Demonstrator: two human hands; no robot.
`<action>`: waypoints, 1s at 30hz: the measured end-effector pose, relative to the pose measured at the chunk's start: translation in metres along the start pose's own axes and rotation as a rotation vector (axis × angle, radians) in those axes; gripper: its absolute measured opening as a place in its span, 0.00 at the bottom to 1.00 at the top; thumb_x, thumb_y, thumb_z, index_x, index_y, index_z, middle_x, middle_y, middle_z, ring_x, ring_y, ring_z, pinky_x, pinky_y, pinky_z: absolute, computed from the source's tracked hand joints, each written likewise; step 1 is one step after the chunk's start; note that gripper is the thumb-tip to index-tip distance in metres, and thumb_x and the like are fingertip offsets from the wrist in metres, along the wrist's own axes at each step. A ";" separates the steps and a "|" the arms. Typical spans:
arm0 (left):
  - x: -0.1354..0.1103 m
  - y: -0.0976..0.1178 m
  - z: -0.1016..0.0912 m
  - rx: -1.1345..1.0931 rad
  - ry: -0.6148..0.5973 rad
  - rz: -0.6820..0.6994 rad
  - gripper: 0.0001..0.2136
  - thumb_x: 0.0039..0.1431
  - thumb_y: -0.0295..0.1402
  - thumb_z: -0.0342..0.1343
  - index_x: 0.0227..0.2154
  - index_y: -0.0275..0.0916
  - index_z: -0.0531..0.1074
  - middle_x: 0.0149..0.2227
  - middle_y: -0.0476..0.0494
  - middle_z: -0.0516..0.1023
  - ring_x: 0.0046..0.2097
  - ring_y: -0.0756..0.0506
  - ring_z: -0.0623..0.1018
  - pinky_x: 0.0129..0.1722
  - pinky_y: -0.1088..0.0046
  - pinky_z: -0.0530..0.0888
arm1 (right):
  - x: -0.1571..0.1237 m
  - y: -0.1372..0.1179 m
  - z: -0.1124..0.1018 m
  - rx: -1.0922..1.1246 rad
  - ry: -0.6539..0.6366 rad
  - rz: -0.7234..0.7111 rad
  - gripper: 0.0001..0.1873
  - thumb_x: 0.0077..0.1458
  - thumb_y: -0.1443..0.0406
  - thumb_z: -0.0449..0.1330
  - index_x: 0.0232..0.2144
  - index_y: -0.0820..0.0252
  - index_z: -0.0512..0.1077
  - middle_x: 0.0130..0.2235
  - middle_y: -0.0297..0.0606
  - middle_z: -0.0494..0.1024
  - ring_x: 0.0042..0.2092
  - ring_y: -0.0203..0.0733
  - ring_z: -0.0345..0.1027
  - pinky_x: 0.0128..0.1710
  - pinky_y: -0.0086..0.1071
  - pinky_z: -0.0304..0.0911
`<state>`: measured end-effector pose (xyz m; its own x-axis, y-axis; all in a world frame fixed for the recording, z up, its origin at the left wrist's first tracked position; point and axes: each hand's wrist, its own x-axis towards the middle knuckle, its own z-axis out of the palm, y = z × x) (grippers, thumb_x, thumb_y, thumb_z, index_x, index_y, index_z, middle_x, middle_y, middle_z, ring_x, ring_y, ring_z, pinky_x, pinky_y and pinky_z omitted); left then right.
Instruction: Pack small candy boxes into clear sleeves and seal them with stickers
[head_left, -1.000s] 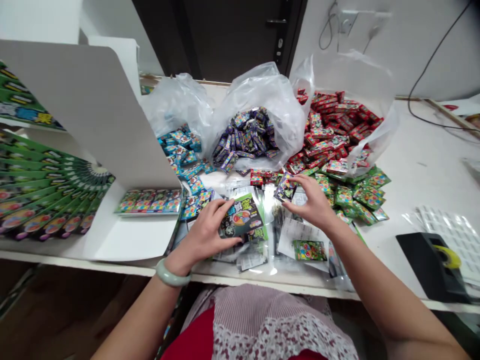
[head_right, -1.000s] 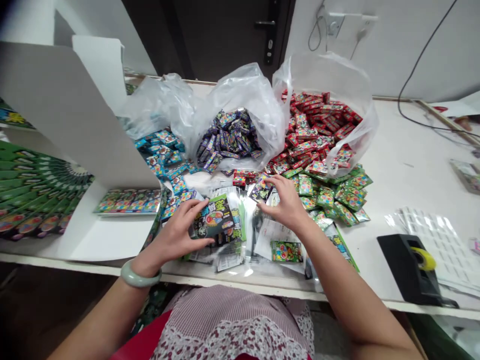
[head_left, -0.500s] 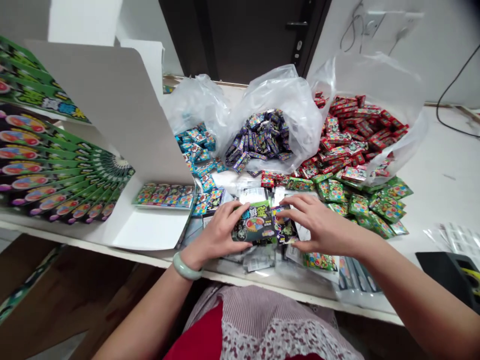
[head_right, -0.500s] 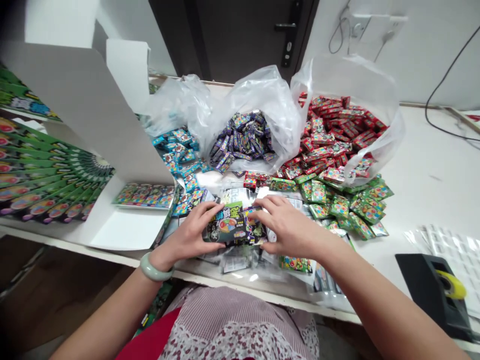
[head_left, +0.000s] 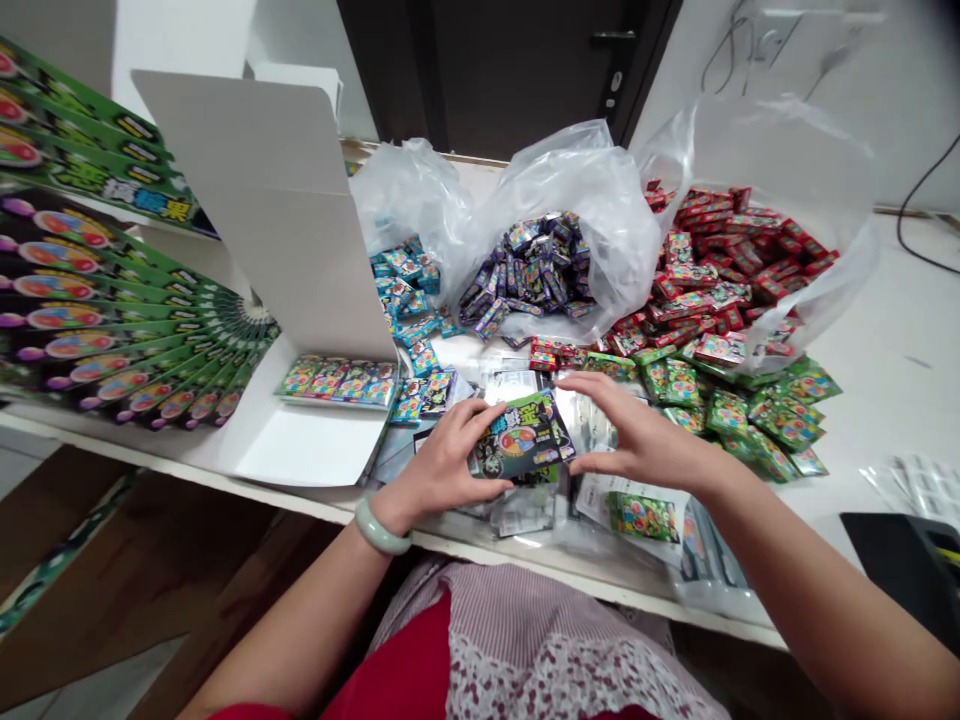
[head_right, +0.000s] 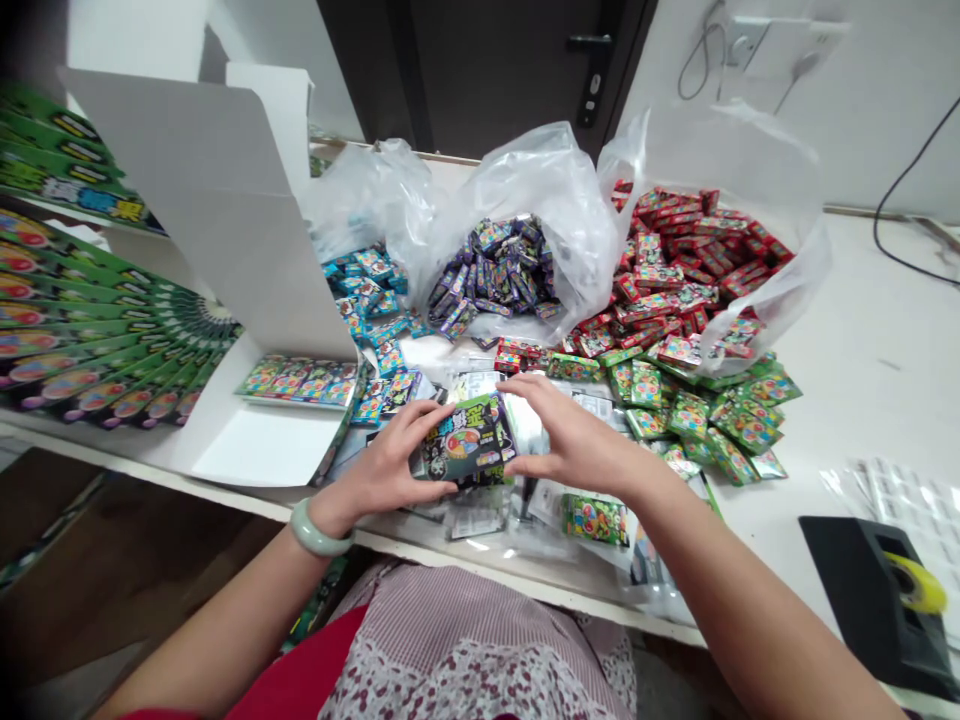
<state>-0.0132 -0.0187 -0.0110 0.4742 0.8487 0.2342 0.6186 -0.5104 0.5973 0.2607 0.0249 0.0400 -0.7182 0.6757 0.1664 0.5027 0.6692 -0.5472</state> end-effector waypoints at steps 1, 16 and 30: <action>-0.001 0.000 0.001 0.003 0.022 -0.009 0.42 0.46 0.40 0.66 0.63 0.42 0.54 0.55 0.35 0.62 0.57 0.34 0.66 0.57 0.51 0.66 | -0.001 -0.002 0.004 -0.002 0.047 0.014 0.35 0.55 0.58 0.62 0.61 0.49 0.54 0.58 0.45 0.67 0.62 0.52 0.59 0.61 0.52 0.57; -0.047 -0.005 -0.030 -0.258 0.155 -0.056 0.47 0.42 0.53 0.66 0.64 0.42 0.54 0.57 0.34 0.62 0.59 0.32 0.65 0.60 0.48 0.64 | 0.192 0.007 0.097 0.155 -0.019 0.423 0.13 0.57 0.60 0.58 0.42 0.58 0.76 0.46 0.44 0.80 0.49 0.48 0.74 0.50 0.37 0.65; -0.064 -0.027 -0.034 -0.294 0.192 -0.123 0.45 0.45 0.51 0.66 0.64 0.45 0.53 0.58 0.35 0.60 0.60 0.32 0.64 0.60 0.50 0.64 | 0.238 0.035 0.129 0.442 0.021 0.520 0.07 0.50 0.62 0.59 0.30 0.60 0.69 0.31 0.36 0.79 0.35 0.40 0.73 0.37 0.33 0.67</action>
<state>-0.0819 -0.0544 -0.0163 0.2640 0.9260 0.2698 0.4440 -0.3650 0.8184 0.0454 0.1689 -0.0459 -0.4246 0.8841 -0.1953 0.5328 0.0696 -0.8434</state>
